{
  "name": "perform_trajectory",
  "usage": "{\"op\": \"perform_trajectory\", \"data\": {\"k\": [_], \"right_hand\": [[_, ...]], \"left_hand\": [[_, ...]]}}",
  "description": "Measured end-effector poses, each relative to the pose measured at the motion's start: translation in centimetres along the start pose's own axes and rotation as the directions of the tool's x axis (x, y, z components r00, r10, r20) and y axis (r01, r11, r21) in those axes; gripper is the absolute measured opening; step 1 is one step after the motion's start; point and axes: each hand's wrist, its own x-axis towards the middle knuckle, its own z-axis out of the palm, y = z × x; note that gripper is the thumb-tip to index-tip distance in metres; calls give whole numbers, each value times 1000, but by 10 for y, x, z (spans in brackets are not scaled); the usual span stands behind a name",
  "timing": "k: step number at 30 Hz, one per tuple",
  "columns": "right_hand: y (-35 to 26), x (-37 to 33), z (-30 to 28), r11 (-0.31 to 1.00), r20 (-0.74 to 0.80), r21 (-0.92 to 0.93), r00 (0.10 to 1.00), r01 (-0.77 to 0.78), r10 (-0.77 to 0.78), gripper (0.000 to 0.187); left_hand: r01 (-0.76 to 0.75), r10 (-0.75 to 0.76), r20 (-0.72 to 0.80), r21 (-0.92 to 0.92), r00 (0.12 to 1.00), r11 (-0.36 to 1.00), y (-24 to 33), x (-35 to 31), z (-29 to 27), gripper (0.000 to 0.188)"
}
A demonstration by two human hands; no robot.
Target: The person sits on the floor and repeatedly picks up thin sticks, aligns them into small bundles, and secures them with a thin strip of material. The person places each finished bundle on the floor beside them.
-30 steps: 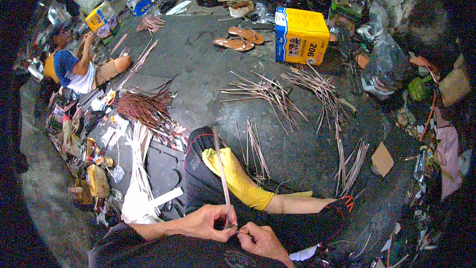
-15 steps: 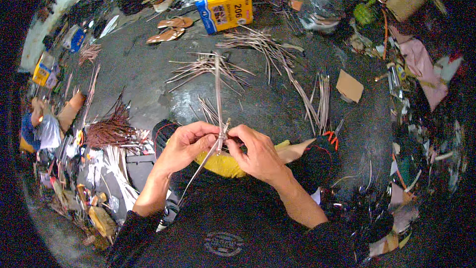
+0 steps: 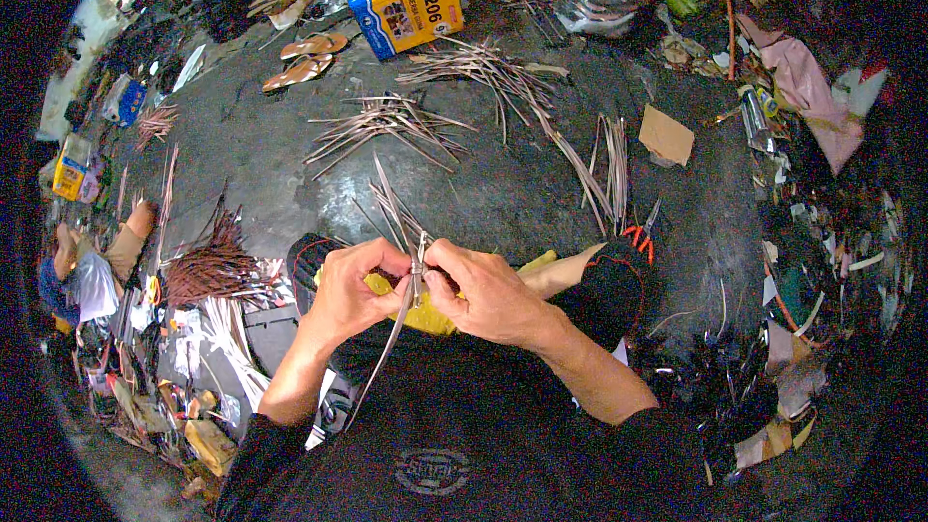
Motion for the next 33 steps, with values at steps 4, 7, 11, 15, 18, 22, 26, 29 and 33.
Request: {"op": "perform_trajectory", "data": {"k": [4, 7, 11, 15, 18, 22, 26, 29, 33], "right_hand": [[9, -3, 13, 996, -69, -79, 996, 49, -55, 11], [15, -5, 15, 994, -97, -80, 992, 70, -78, 12], [17, -1, 13, 980, -87, -153, 986, 130, -145, 16], [25, 12, 12, 925, -158, -347, 962, 157, -223, 22], [34, 24, 23, 979, -549, -127, 833, -162, 67, 28], [34, 41, 47, 847, -157, 419, 893, -327, 422, 25], [19, 62, 52, 957, -327, 239, 914, -165, 240, 16], [13, 88, 39, 994, -414, 107, 909, -10, 54, 12], [49, 157, 17, 992, -452, -80, 884, 94, -120, 9]], "left_hand": [[-8, 10, -44, 53, 999, 999, -5, -5, 11, 15], [2, -3, -32, -47, 999, 999, -13, -6, 15, 9], [363, -222, 288, -697, 932, 619, -30, -5, -1, 18], [288, -246, 151, -581, 957, 761, -46, 0, 6, 16], [240, -368, -123, -565, 922, 790, -63, 12, 5, 17], [172, -511, -231, -763, 828, 623, -73, 26, 12, 20], [71, -510, -322, -790, 798, 609, -66, 19, 24, 26], [82, -489, -291, -789, 822, 608, -72, 2, 10, 29], [284, -568, -150, -746, 809, 602, -94, -21, -4, 29]]}}
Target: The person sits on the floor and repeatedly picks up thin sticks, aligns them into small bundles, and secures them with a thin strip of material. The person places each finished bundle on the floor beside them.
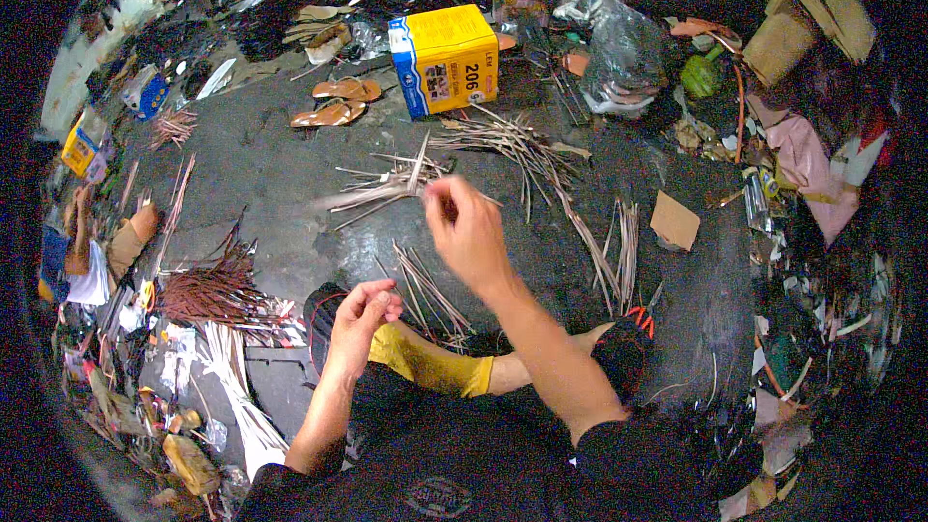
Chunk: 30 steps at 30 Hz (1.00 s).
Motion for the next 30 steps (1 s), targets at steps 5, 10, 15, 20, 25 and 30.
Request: {"op": "perform_trajectory", "data": {"k": [5, 10, 15, 20, 25, 30], "right_hand": [[99, 34, 32, 926, -153, -368, 976, 86, -152, 25], [114, -79, 28, 896, -5, -140, 906, -421, 424, 26], [77, -131, 10, 884, 29, 125, 892, -450, 451, 27], [105, -121, -52, 892, -96, -128, 901, -433, 423, 28], [179, -100, -160, 721, -92, -444, 827, -532, 554, 28], [225, -109, -197, 620, -333, -524, 810, -584, 483, 19]], "left_hand": [[1, -1, -23, 28, 1000, 1000, -24, -6, -14, 29], [78, -79, 57, 31, 995, 996, -37, -4, -11, 33], [226, -224, 342, 33, 913, 974, -56, 12, 46, 43], [128, -167, 474, 114, 865, 985, -62, 26, 74, 41], [139, -207, 293, 234, 934, 962, -53, 34, 52, 32], [189, -228, 209, 191, 951, 963, -51, 36, 41, 31]]}}
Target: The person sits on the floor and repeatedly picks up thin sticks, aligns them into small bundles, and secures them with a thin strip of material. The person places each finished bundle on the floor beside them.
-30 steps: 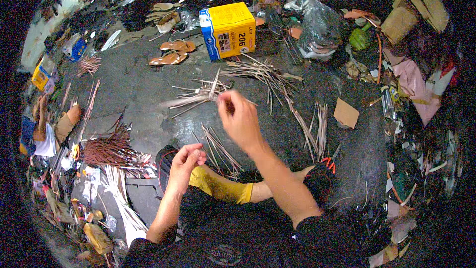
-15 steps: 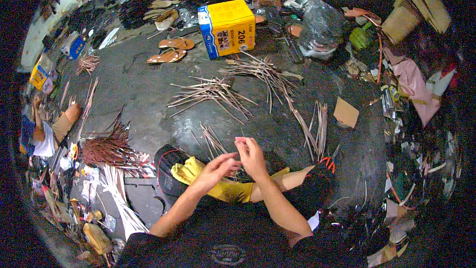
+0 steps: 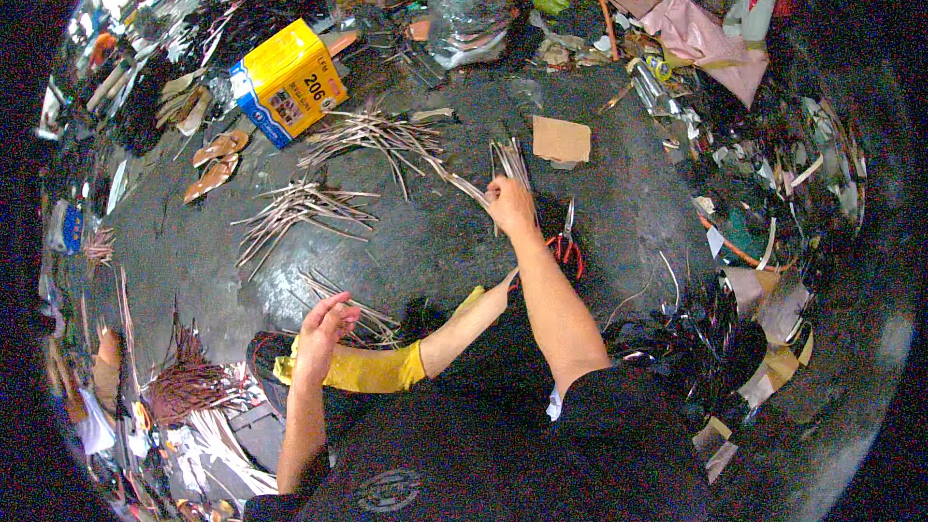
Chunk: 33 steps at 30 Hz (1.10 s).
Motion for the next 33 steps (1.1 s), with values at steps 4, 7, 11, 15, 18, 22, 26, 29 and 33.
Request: {"op": "perform_trajectory", "data": {"k": [4, 7, 11, 15, 18, 22, 26, 29, 33], "right_hand": [[10, -11, 32, 963, -30, -262, 998, -53, 47, 30], [13, -7, 46, 910, -26, -405, 997, -82, 79, 38], [7, -4, 48, 886, 12, -460, 997, -57, 71, 29], [-12, -12, 34, 985, 14, -169, 999, -33, 36, 22], [-32, -21, 17, 978, 149, 205, 987, 26, -57, 22], [-57, -40, 7, 700, 531, 680, 806, -219, -263, 18], [-67, -48, 17, 678, 586, 700, 724, -226, -364, 14], [-68, -45, 26, 710, 589, 688, 684, -147, -430, 15], [-68, -42, 33, 713, 578, 695, 662, -93, -477, 18]], "left_hand": [[52, -52, 2, 36, 999, 998, -8, 5, 4, 31], [41, -45, 68, 59, 997, 997, -14, 9, 9, 35], [56, -65, 82, 107, 995, 993, -18, 14, 13, 38], [52, -70, 128, 136, 989, 989, -17, 29, 21, 35], [5, -46, 194, 205, 980, 979, -14, 55, 41, 34], [-128, 79, 223, 210, 972, 969, -5, 96, 80, 38], [-140, 136, 60, 78, 989, 987, -2, 118, 110, 33], [-203, 200, 37, 107, 979, 973, -4, 120, 111, 26], [-194, 195, 1, 72, 981, 978, -13, 124, 106, 20]]}}
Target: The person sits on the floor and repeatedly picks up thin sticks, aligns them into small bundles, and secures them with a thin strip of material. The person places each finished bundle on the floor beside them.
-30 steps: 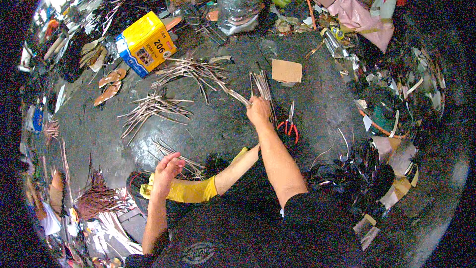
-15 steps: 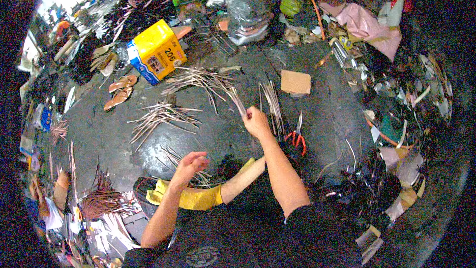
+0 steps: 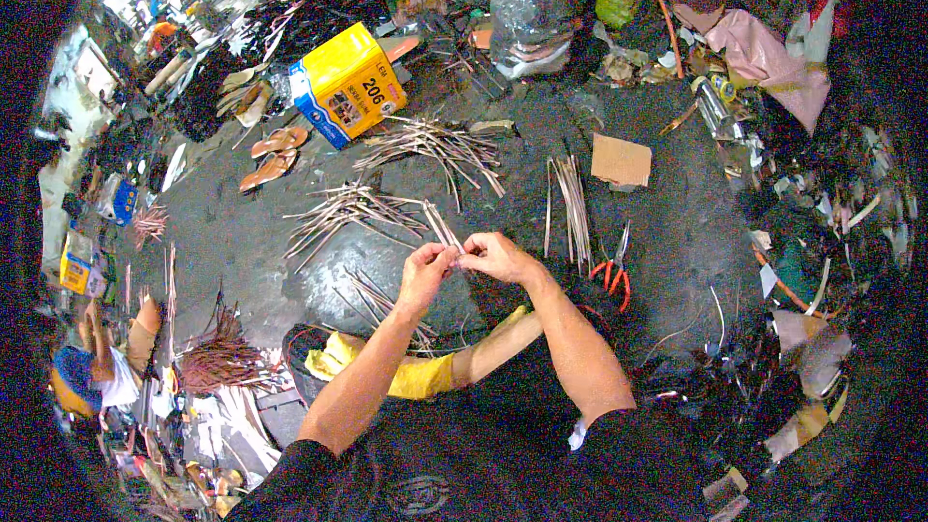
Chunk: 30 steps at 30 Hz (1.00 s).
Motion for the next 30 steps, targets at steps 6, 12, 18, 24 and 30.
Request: {"op": "perform_trajectory", "data": {"k": [6, 12, 18, 24, 30], "right_hand": [[6, -2, 1, 998, -50, 9, 997, -62, 63, 22], [22, -1, -23, 870, -592, -367, 804, -328, 53, 22], [21, -2, -36, 676, -784, -530, 600, -511, -162, 29], [-5, -3, 9, 955, -307, -294, 949, -28, -67, 29], [-8, -2, 71, 998, -319, -60, 946, 33, -50, 21]], "left_hand": [[106, -106, -10, 70, 994, 992, -17, 4, -16, 18], [115, -119, 89, 44, 989, 992, -21, -10, -42, 15], [126, -127, 68, 17, 990, 992, -28, -20, -50, 17], [-40, 34, 101, 51, 994, 998, -26, -20, -43, 18], [-57, 45, 69, 182, 997, 982, -23, -24, -47, 21]]}}
